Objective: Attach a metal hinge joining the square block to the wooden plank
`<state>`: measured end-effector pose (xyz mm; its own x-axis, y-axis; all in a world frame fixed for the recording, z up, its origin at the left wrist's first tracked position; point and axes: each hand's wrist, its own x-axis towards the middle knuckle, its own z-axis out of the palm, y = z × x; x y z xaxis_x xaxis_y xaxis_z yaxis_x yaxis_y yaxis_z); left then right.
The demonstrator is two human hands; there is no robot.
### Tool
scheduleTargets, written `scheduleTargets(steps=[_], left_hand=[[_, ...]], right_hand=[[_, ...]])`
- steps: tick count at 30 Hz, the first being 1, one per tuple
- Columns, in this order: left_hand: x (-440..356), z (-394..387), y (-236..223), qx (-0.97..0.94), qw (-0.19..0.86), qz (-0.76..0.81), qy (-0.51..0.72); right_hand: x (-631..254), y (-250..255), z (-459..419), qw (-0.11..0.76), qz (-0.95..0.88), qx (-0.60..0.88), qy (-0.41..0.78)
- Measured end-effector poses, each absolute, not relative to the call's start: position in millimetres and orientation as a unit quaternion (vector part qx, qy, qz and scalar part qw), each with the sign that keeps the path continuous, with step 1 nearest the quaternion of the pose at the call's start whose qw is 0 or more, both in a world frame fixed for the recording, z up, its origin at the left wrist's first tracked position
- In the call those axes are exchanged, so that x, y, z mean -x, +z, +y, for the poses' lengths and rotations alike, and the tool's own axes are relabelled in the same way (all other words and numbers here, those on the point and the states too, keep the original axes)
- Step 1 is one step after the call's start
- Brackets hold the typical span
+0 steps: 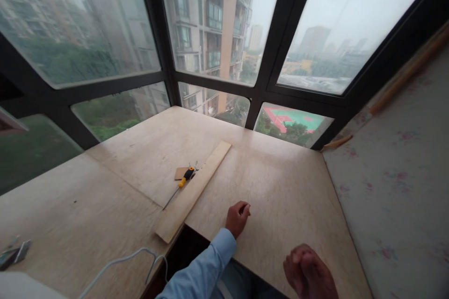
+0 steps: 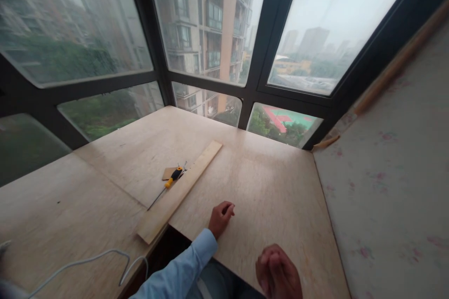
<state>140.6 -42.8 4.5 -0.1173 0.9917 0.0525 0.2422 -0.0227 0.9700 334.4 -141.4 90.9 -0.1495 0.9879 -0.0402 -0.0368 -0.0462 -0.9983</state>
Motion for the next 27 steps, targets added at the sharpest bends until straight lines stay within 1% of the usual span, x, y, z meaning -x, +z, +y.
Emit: scheduleTargets(steps=[1, 3, 6, 8, 10, 12, 14, 18, 22, 27], left_hand=[[-129.1, -47.3, 7.8, -0.519, 0.387, 0.587, 0.486], [-101.7, -57.3, 14.7, -0.491, 0.354, 0.616, 0.504], [-53.1, -73.0, 23.6, -0.458, 0.253, 0.697, 0.49], [-20.8, -82.5, 26.3, -0.45, 0.153, 0.76, 0.443], [7.2, -90.1, 24.2, -0.476, 0.066, 0.789, 0.384], [28.3, -95.6, 17.0, -0.494, -0.006, 0.799, 0.342], [42.0, -99.5, 6.6, -0.511, -0.05, 0.798, 0.316], [51.0, -105.3, -9.8, -0.54, -0.06, 0.793, 0.276], [49.5, -108.2, -8.6, -0.542, -0.025, 0.803, 0.246], [55.1, -105.6, 0.6, -0.526, 0.038, 0.817, 0.234]], right_hand=[[-334.1, 81.8, -129.3, 0.479, -0.472, 0.493, 0.552], [-339.0, 61.3, -109.6, 0.47, -0.435, 0.558, 0.528], [-354.5, 30.1, -90.9, 0.44, -0.423, 0.629, 0.481], [-363.0, 13.6, -84.1, 0.436, -0.42, 0.655, 0.452], [-366.1, 2.7, -80.4, 0.424, -0.43, 0.665, 0.44], [-364.1, -3.3, -79.2, 0.409, -0.44, 0.677, 0.426], [-360.4, -6.3, -79.6, 0.398, -0.446, 0.691, 0.406], [-357.7, -9.4, -82.1, 0.397, -0.45, 0.703, 0.381], [-359.5, -10.1, -83.6, 0.397, -0.462, 0.704, 0.365], [-357.7, -5.7, -84.2, 0.377, -0.482, 0.714, 0.341]])
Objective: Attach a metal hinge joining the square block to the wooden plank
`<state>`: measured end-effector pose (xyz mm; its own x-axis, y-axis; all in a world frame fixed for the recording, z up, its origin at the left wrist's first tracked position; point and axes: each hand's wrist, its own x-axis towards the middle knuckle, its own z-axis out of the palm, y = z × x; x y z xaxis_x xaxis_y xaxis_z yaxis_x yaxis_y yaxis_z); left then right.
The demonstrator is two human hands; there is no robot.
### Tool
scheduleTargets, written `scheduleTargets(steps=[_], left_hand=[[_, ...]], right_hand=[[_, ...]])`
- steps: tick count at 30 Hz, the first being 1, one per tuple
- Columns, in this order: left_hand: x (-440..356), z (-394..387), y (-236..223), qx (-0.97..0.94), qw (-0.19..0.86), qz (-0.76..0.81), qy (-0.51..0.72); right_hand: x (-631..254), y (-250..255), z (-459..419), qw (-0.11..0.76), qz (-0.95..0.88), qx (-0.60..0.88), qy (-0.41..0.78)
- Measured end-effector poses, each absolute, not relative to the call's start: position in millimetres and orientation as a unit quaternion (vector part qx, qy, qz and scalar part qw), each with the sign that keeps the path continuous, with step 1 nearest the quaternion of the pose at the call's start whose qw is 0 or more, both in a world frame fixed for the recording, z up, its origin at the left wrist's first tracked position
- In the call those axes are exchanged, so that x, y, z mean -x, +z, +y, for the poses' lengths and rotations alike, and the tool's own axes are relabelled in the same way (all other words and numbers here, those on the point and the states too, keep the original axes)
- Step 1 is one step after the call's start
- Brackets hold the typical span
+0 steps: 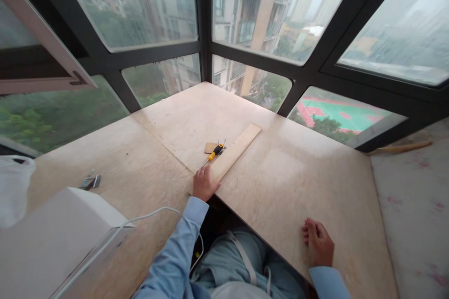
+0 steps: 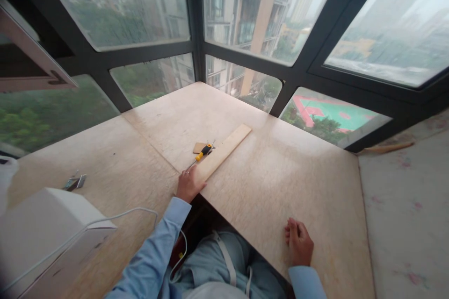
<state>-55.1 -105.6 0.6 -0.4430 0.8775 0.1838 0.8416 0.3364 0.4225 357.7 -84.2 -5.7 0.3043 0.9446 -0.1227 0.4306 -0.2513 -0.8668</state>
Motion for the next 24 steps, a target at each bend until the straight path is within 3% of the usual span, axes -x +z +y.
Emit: scheduleTargets(steps=[6, 15, 24], left_hand=[[70.8, -103.0, -0.6, -0.531, 0.118, 0.792, 0.279], [94.6, -109.9, 3.3, -0.457, 0.309, 0.708, 0.441], [91.4, -109.5, 12.3, -0.498, 0.279, 0.698, 0.433]], right_hand=[[-352.2, 0.9, -85.5, 0.369, -0.496, 0.719, 0.317], [-351.7, -1.3, -85.8, 0.372, -0.495, 0.72, 0.313], [-357.4, -9.9, -84.5, 0.372, -0.507, 0.713, 0.31]])
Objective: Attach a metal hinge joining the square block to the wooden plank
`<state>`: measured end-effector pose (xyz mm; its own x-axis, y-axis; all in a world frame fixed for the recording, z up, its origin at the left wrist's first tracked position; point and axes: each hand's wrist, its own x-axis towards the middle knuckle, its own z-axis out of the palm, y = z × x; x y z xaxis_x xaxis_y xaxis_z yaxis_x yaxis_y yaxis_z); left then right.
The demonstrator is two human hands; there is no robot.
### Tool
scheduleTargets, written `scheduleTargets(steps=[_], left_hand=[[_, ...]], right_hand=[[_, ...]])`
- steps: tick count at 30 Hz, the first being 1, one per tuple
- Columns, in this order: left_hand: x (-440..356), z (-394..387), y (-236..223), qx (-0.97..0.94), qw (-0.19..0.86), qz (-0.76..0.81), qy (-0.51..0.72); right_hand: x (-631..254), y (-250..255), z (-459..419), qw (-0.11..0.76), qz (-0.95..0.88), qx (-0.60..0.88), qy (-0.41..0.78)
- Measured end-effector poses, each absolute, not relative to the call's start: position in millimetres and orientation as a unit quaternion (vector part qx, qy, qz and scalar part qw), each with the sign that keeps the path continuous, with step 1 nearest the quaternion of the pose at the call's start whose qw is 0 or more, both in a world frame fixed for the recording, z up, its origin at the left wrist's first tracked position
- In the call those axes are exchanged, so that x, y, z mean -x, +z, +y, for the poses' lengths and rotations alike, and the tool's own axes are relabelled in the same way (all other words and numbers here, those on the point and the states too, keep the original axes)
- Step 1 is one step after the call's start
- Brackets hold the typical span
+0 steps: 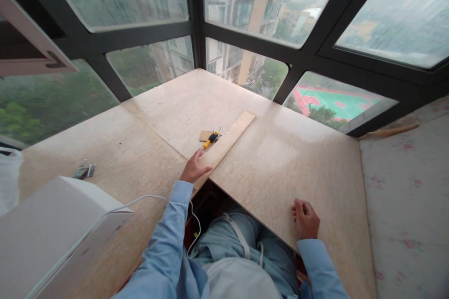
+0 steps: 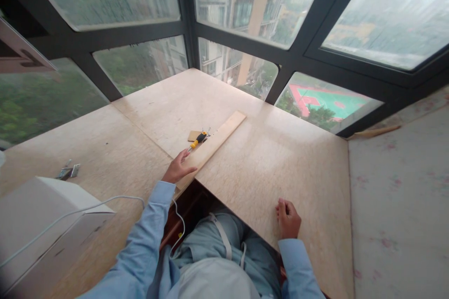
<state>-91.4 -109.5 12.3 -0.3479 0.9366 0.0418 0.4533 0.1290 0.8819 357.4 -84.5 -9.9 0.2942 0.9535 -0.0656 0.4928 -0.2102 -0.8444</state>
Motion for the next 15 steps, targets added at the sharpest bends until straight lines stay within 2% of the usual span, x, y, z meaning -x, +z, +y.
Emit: scheduleTargets(steps=[7, 15], left_hand=[[79.5, -91.1, 6.9, -0.551, 0.17, 0.759, 0.302], [69.8, -91.0, 6.1, -0.552, 0.106, 0.775, 0.288]], right_hand=[[-357.1, -8.4, -85.8, 0.383, -0.514, 0.704, 0.307], [-357.7, -10.2, -85.3, 0.391, -0.509, 0.7, 0.315]])
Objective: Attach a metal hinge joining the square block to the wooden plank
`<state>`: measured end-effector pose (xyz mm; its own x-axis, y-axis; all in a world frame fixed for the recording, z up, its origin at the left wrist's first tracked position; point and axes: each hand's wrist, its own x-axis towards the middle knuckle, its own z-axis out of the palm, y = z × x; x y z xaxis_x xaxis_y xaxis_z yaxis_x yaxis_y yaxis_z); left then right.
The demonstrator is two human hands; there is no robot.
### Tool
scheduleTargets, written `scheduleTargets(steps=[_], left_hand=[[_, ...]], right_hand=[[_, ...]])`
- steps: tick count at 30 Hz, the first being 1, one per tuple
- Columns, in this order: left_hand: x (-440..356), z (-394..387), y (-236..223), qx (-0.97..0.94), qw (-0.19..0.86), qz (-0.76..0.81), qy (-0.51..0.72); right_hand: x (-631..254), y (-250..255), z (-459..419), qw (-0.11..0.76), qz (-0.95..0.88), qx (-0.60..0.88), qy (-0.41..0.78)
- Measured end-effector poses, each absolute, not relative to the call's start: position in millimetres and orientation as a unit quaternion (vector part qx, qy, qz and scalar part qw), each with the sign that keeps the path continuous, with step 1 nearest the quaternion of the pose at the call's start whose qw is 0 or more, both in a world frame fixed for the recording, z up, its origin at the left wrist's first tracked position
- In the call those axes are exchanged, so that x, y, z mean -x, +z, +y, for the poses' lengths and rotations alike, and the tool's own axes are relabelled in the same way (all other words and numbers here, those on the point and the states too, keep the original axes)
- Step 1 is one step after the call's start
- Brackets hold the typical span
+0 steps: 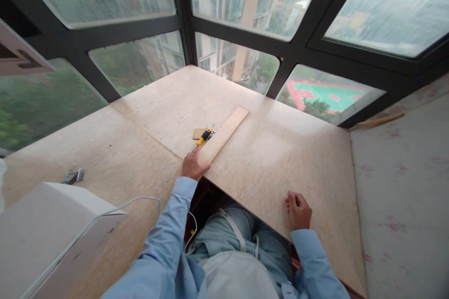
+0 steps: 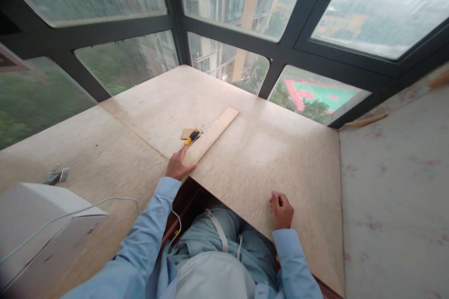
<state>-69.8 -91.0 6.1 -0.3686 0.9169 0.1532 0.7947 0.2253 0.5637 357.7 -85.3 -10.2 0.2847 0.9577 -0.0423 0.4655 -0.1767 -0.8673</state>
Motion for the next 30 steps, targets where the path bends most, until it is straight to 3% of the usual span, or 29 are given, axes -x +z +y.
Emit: scheduleTargets(steps=[9, 16, 27, 30], left_hand=[[46.1, -100.5, 21.3, -0.518, 0.101, 0.78, 0.336], [-15.7, -106.6, 42.8, -0.5, 0.085, 0.739, 0.443], [-161.3, -108.1, 44.2, -0.522, 0.167, 0.654, 0.522], [-190.9, -114.5, 39.4, -0.536, 0.188, 0.642, 0.516]], right_hand=[[-358.5, -11.5, -84.6, 0.39, -0.511, 0.696, 0.32], [-352.5, -3.3, -84.3, 0.416, -0.474, 0.675, 0.383], [-312.7, 74.6, -56.6, 0.554, -0.386, 0.449, 0.586], [-309.4, 80.9, -43.7, 0.568, -0.35, 0.458, 0.587]])
